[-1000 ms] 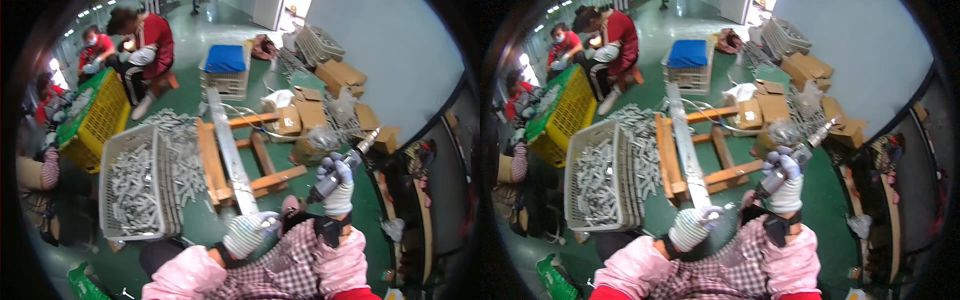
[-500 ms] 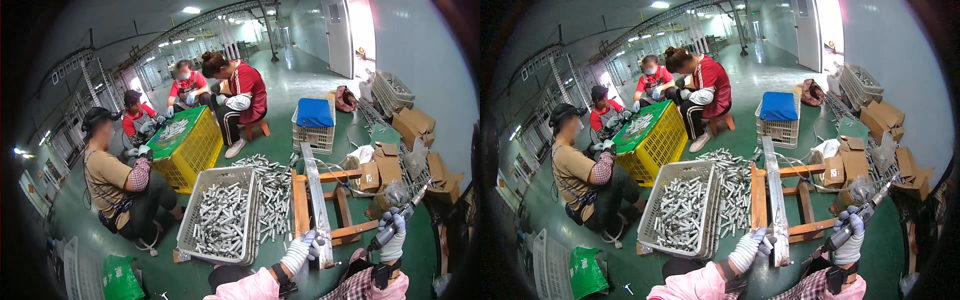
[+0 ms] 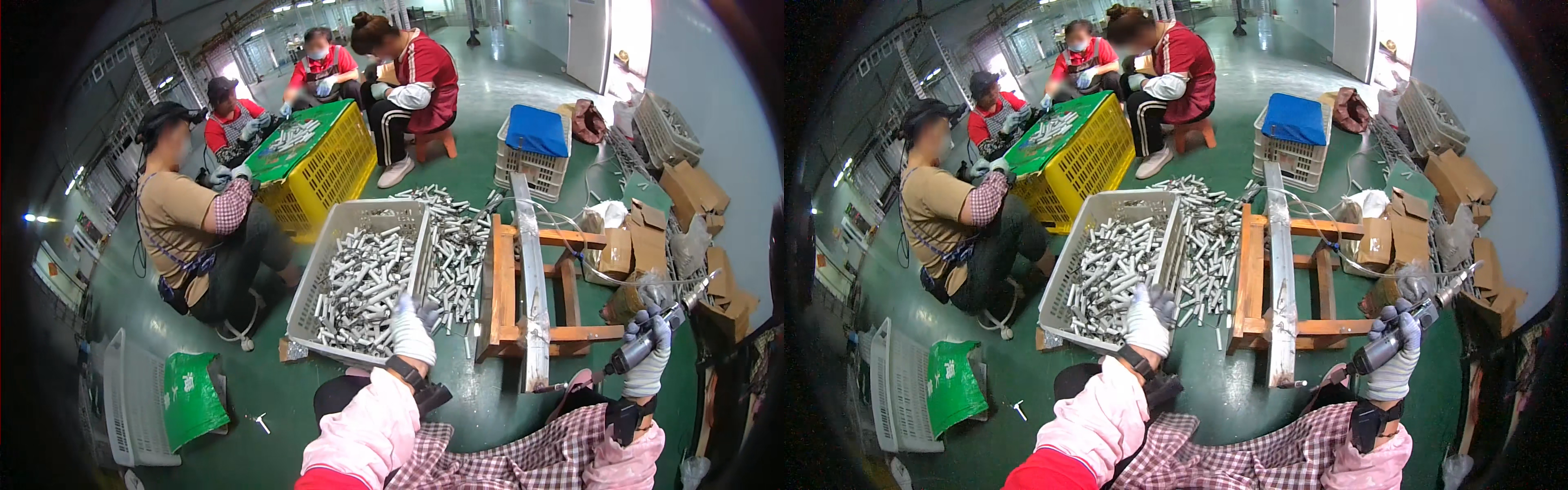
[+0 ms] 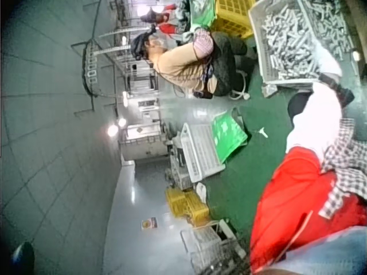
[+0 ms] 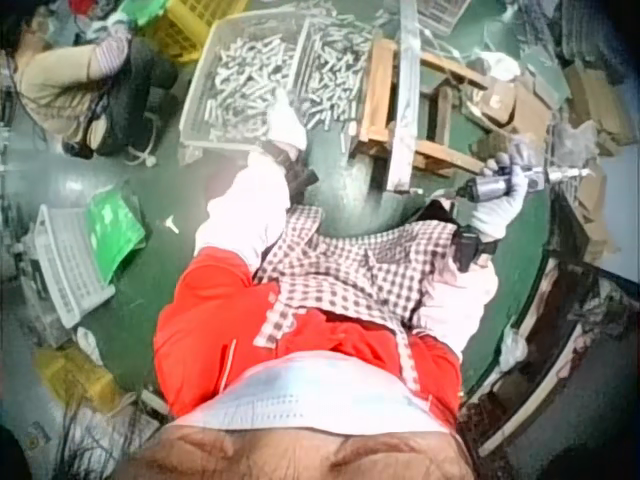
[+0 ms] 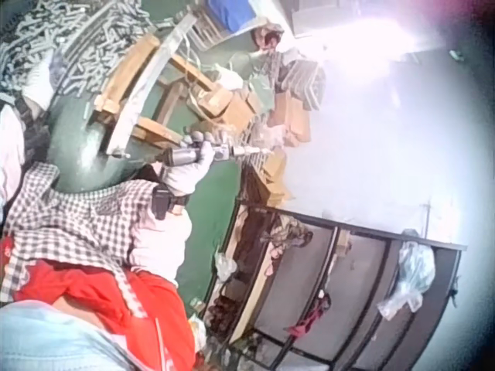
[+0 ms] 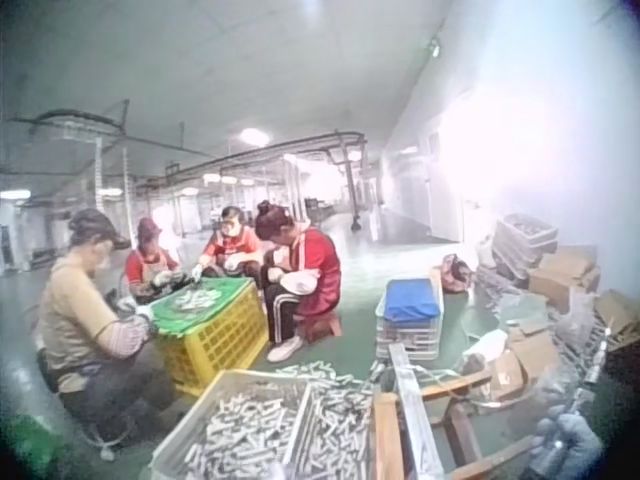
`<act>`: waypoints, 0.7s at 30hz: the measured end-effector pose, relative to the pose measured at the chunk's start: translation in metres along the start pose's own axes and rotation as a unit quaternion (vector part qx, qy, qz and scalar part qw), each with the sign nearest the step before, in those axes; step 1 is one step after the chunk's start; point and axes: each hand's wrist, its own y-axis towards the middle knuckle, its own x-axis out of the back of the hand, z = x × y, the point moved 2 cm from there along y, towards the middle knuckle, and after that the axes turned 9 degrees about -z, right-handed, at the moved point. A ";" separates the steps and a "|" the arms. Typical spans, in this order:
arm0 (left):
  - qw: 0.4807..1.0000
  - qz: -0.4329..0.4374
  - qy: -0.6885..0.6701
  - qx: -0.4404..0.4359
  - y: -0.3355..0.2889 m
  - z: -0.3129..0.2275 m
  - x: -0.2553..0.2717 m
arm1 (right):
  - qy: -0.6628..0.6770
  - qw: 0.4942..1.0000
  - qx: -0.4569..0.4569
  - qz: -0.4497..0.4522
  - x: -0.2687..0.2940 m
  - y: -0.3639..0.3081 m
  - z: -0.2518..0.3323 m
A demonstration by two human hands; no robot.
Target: The recorder uses an electric screwdriver to assemble small metal components on a wooden frame.
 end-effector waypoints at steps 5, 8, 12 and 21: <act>0.981 0.104 0.071 0.146 -0.036 0.040 -0.004 | 0.014 1.000 -0.015 -0.005 0.000 -0.003 -0.002; 0.967 0.122 0.123 0.185 -0.044 0.058 -0.001 | -0.001 1.000 -0.016 -0.013 -0.001 -0.004 -0.007; 0.924 0.166 0.279 0.201 -0.043 0.085 0.003 | -0.010 0.999 0.005 -0.038 0.002 -0.002 -0.004; 0.675 0.088 0.732 -0.020 0.088 0.179 0.149 | 0.034 0.995 -0.066 -0.061 -0.011 0.005 -0.015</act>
